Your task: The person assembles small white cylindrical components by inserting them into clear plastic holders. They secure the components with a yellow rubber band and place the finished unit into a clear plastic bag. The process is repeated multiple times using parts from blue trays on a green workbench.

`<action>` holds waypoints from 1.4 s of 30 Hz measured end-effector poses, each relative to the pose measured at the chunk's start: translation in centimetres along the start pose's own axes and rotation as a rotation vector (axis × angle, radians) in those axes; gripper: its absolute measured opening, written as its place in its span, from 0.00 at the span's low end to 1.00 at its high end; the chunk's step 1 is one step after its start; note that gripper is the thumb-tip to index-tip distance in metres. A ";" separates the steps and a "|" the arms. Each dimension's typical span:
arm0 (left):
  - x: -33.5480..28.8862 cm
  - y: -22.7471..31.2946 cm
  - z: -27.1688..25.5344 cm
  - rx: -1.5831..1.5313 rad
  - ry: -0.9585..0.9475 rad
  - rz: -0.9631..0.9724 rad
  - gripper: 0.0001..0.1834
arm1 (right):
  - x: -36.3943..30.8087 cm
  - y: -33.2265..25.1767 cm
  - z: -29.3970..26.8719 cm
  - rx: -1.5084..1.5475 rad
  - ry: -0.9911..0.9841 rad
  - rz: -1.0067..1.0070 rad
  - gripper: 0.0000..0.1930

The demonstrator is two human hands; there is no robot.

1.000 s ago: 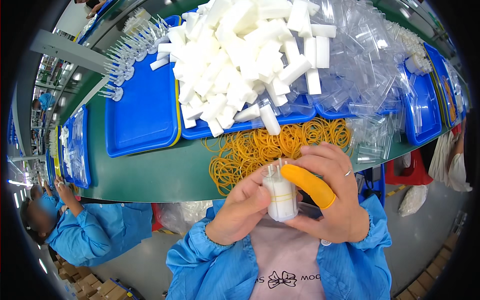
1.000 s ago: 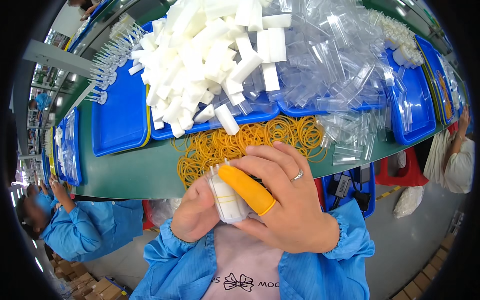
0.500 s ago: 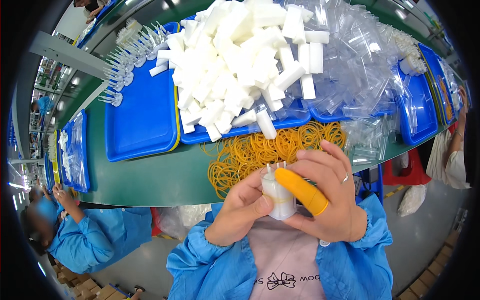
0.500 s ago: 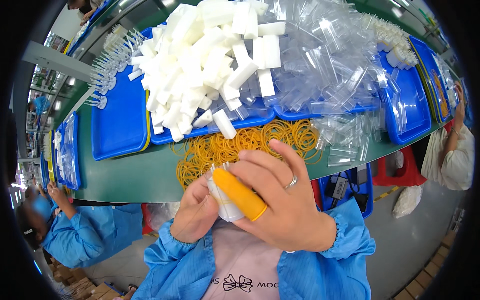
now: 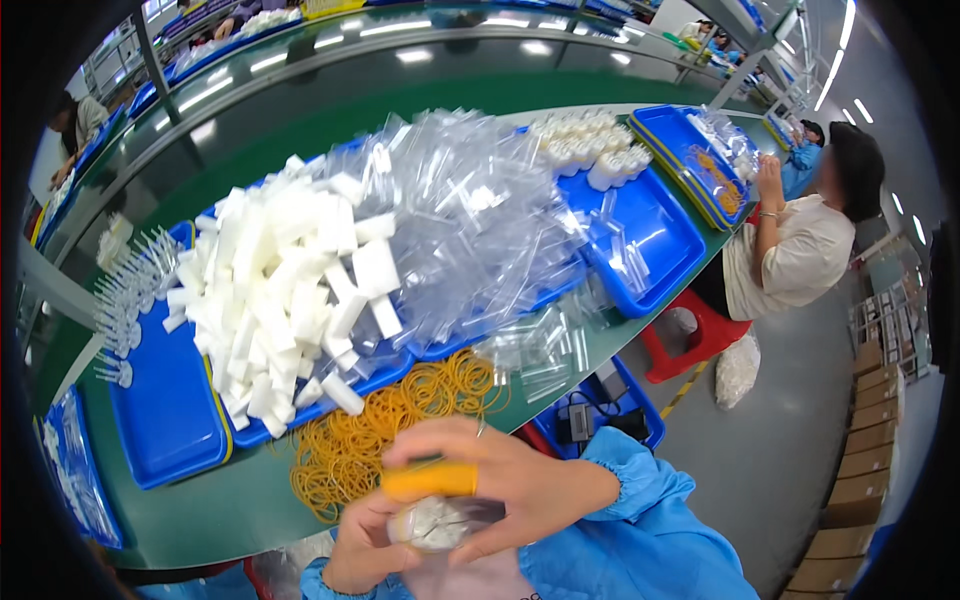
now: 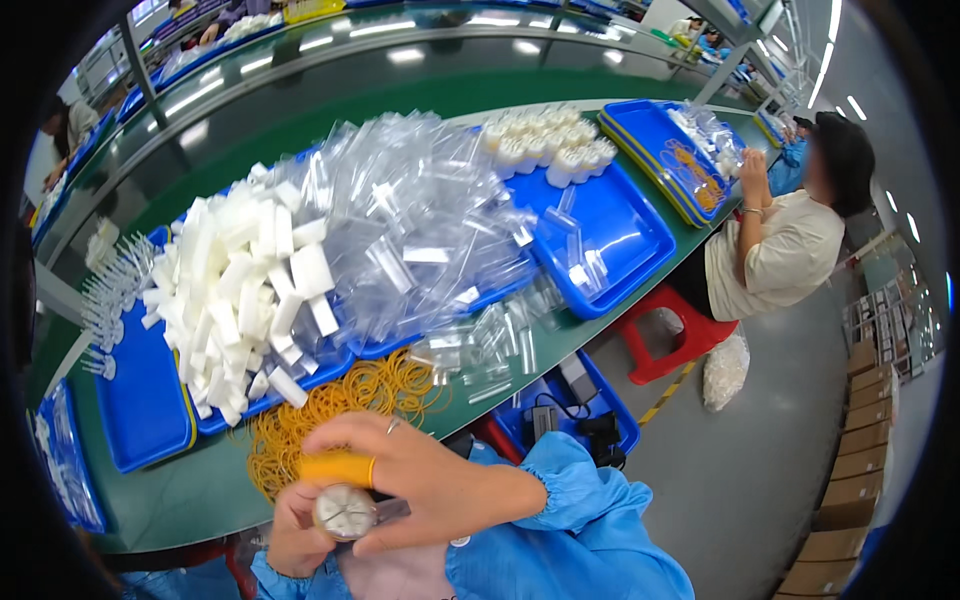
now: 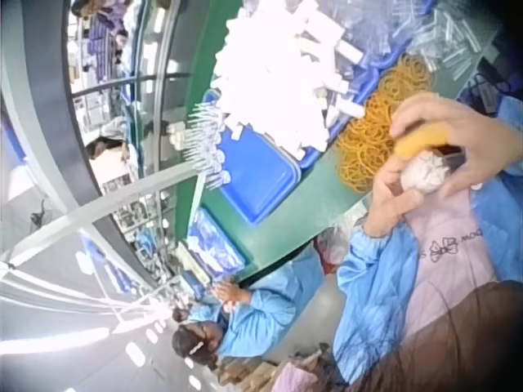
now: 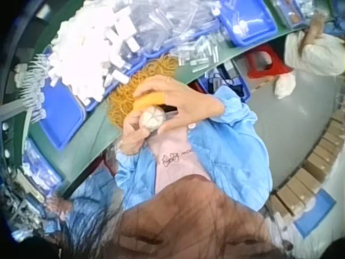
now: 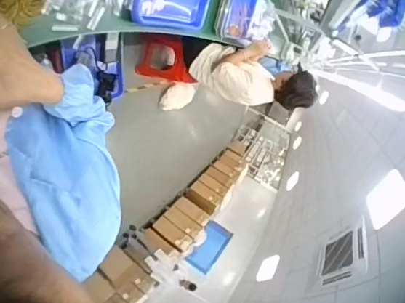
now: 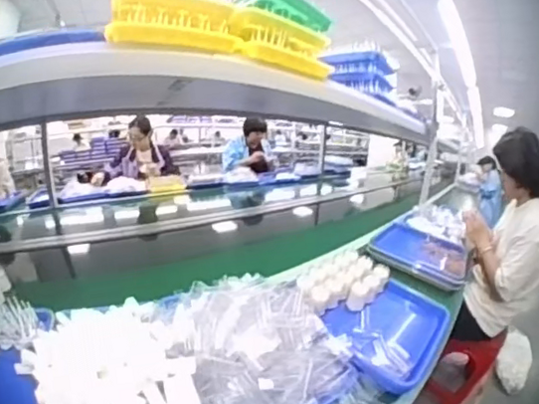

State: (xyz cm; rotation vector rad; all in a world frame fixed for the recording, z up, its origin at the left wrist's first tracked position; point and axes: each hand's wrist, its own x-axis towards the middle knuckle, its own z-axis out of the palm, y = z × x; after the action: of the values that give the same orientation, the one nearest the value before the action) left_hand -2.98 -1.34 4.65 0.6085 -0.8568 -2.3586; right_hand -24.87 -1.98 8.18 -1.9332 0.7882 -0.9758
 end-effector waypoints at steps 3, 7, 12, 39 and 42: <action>1.5 -0.6 2.7 0.162 0.208 0.206 0.44 | -1.2 -0.6 -2.0 -0.018 0.061 -0.001 0.28; 1.4 -0.3 1.3 0.278 0.297 0.442 0.39 | -3.9 -2.3 -10.0 -0.284 0.581 0.197 0.24; 0.7 0.4 0.0 0.263 0.408 0.482 0.30 | -3.9 5.8 -21.4 -0.526 1.015 0.180 0.24; -0.6 1.3 -0.5 0.246 0.471 0.550 0.21 | -7.2 12.6 -26.6 -0.850 0.634 0.519 0.16; -1.5 2.2 -1.4 0.378 0.536 0.577 0.21 | -6.0 10.9 -25.4 -0.687 0.992 0.395 0.16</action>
State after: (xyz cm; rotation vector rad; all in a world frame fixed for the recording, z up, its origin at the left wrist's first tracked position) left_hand -0.31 -2.40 5.54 0.9388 -1.0509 -1.4312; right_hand -51.21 -12.09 6.08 -1.5965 2.2046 -1.5361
